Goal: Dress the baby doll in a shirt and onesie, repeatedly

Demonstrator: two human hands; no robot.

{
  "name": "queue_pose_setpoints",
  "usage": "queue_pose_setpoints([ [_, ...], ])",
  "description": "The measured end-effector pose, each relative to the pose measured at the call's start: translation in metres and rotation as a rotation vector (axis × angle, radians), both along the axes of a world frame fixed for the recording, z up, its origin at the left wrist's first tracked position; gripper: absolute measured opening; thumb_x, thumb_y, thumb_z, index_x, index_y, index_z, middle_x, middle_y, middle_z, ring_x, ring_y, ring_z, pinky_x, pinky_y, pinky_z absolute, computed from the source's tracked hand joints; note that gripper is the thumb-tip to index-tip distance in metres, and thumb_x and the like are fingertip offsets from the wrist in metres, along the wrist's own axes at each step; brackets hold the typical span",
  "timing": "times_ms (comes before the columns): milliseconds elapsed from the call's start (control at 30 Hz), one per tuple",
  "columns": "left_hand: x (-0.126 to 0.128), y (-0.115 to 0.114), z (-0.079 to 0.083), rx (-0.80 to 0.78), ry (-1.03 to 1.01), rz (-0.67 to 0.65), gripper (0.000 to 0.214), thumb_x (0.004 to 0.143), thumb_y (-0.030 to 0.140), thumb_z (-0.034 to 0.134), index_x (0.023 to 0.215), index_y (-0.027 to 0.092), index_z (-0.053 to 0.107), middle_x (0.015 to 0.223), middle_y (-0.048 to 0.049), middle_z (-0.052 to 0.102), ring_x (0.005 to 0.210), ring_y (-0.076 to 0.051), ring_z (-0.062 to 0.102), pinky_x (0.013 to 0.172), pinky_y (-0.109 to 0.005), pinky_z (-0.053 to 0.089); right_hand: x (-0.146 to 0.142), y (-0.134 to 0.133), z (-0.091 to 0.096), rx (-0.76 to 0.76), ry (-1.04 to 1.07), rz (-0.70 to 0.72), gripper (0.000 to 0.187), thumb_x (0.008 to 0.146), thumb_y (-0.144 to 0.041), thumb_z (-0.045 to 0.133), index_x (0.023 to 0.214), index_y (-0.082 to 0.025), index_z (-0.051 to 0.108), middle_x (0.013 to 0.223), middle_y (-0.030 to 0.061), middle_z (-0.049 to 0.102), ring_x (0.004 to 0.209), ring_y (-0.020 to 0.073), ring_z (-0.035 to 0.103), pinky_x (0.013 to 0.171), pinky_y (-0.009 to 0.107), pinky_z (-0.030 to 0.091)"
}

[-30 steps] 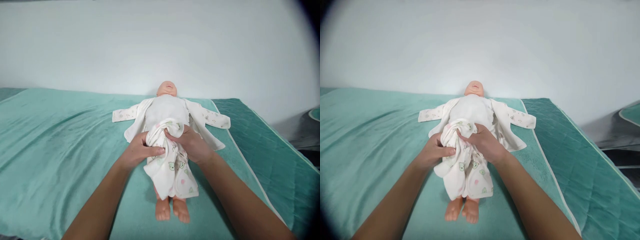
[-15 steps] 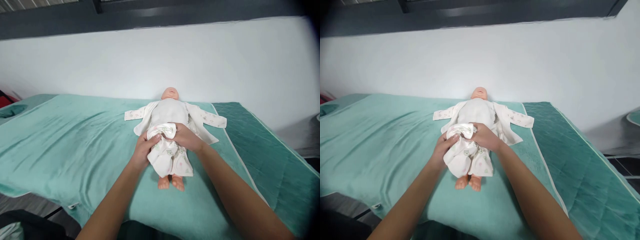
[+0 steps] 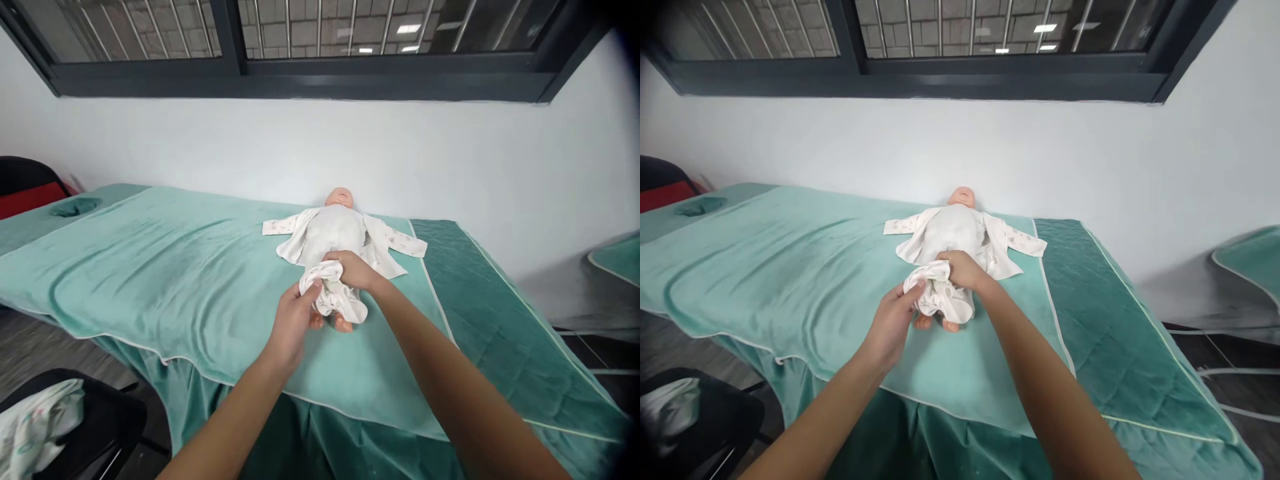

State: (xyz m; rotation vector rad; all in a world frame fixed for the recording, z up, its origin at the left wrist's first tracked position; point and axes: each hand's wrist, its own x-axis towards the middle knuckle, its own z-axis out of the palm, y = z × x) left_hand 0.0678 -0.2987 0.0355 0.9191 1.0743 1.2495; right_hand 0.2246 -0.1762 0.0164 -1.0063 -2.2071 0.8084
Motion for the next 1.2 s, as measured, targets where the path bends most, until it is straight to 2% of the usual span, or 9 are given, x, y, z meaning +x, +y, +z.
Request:
queue_pose_setpoints([
  [100, 0.007, -0.018, 0.003, -0.003, -0.019, 0.066, 0.031, 0.082, 0.045, 0.068, 0.078, 0.014, 0.065, 0.067, 0.0002, 0.059, 0.058, -0.009, 0.047, 0.054, -0.023, 0.036, -0.001, -0.006, 0.001, 0.099, -0.078, 0.015, 0.012, 0.070, -0.016, 0.058, 0.078, -0.015, 0.066, 0.082, 0.0031, 0.070, 0.075, 0.0167, 0.060, 0.068, 0.025, 0.041],
  [200, 0.013, -0.035, 0.004, -0.041, -0.162, 0.145, 0.029, 0.082, 0.040, 0.069, 0.093, 0.013, 0.070, 0.089, -0.0054, 0.070, 0.074, -0.013, 0.059, 0.068, -0.025, 0.046, -0.001, -0.009, 0.001, 0.142, -0.140, 0.041, 0.006, 0.067, -0.017, 0.066, 0.073, -0.015, 0.066, 0.080, 0.0037, 0.069, 0.075, 0.0172, 0.059, 0.072, 0.027, 0.041],
  [300, 0.019, -0.049, 0.001, -0.096, -0.338, 0.208, 0.033, 0.081, 0.034, 0.072, 0.105, 0.013, 0.070, 0.105, -0.0098, 0.072, 0.094, -0.019, 0.066, 0.085, -0.030, 0.050, -0.001, -0.010, 0.001, 0.176, -0.212, 0.048, 0.007, 0.067, -0.013, 0.067, 0.074, -0.015, 0.067, 0.083, 0.0052, 0.070, 0.080, 0.0185, 0.060, 0.081, 0.029, 0.040],
  [433, 0.020, -0.062, -0.017, -0.131, -0.449, 0.260, 0.034, 0.079, 0.031, 0.074, 0.108, 0.013, 0.071, 0.116, -0.0117, 0.071, 0.107, -0.023, 0.066, 0.093, -0.033, 0.051, 0.001, -0.009, -0.001, 0.188, -0.302, 0.030, 0.015, 0.067, -0.010, 0.069, 0.081, -0.015, 0.069, 0.092, 0.0064, 0.071, 0.091, 0.0208, 0.059, 0.091, 0.033, 0.037],
  [633, 0.005, -0.065, -0.055, -0.176, -0.420, 0.329, 0.035, 0.075, 0.031, 0.077, 0.105, 0.014, 0.071, 0.115, -0.0116, 0.072, 0.106, -0.022, 0.067, 0.093, -0.034, 0.052, 0.002, -0.008, -0.002, 0.128, -0.406, 0.028, 0.024, 0.060, -0.026, 0.082, 0.082, -0.020, 0.072, 0.097, 0.0046, 0.071, 0.099, 0.0249, 0.056, 0.089, 0.033, 0.039],
  [767, -0.008, -0.053, -0.066, -0.128, -0.267, 0.284, 0.038, 0.075, 0.038, 0.076, 0.102, 0.013, 0.070, 0.113, -0.0119, 0.071, 0.105, -0.024, 0.065, 0.093, -0.038, 0.051, 0.001, -0.008, -0.002, 0.093, -0.414, 0.013, 0.023, 0.062, -0.030, 0.081, 0.083, -0.024, 0.073, 0.095, 0.0028, 0.072, 0.105, 0.0265, 0.056, 0.091, 0.033, 0.040],
  [933, -0.022, -0.041, -0.063, -0.111, -0.115, 0.149, 0.042, 0.077, 0.046, 0.073, 0.104, 0.014, 0.069, 0.113, -0.0122, 0.071, 0.106, -0.026, 0.064, 0.095, -0.041, 0.049, 0.000, -0.008, -0.006, 0.069, -0.378, -0.034, 0.026, 0.065, -0.033, 0.080, 0.088, -0.025, 0.073, 0.098, 0.0026, 0.073, 0.110, 0.0273, 0.056, 0.094, 0.035, 0.040],
  [1067, -0.031, -0.037, -0.062, -0.100, -0.128, 0.032, 0.039, 0.079, 0.044, 0.072, 0.103, 0.013, 0.070, 0.113, -0.0124, 0.070, 0.106, -0.025, 0.063, 0.098, -0.039, 0.048, 0.001, -0.009, -0.005, 0.057, -0.347, -0.038, 0.022, 0.066, -0.032, 0.078, 0.086, -0.024, 0.073, 0.098, 0.0037, 0.073, 0.109, 0.0269, 0.057, 0.093, 0.034, 0.040],
  [1200, -0.037, -0.028, -0.067, -0.058, -0.187, -0.054, 0.033, 0.081, 0.040, 0.072, 0.100, 0.014, 0.069, 0.108, -0.0102, 0.070, 0.100, -0.021, 0.062, 0.092, -0.035, 0.050, 0.002, -0.012, 0.000, 0.035, -0.298, -0.012, 0.014, 0.071, -0.027, 0.072, 0.083, -0.022, 0.072, 0.095, 0.0024, 0.073, 0.099, 0.0225, 0.061, 0.087, 0.030, 0.042],
])
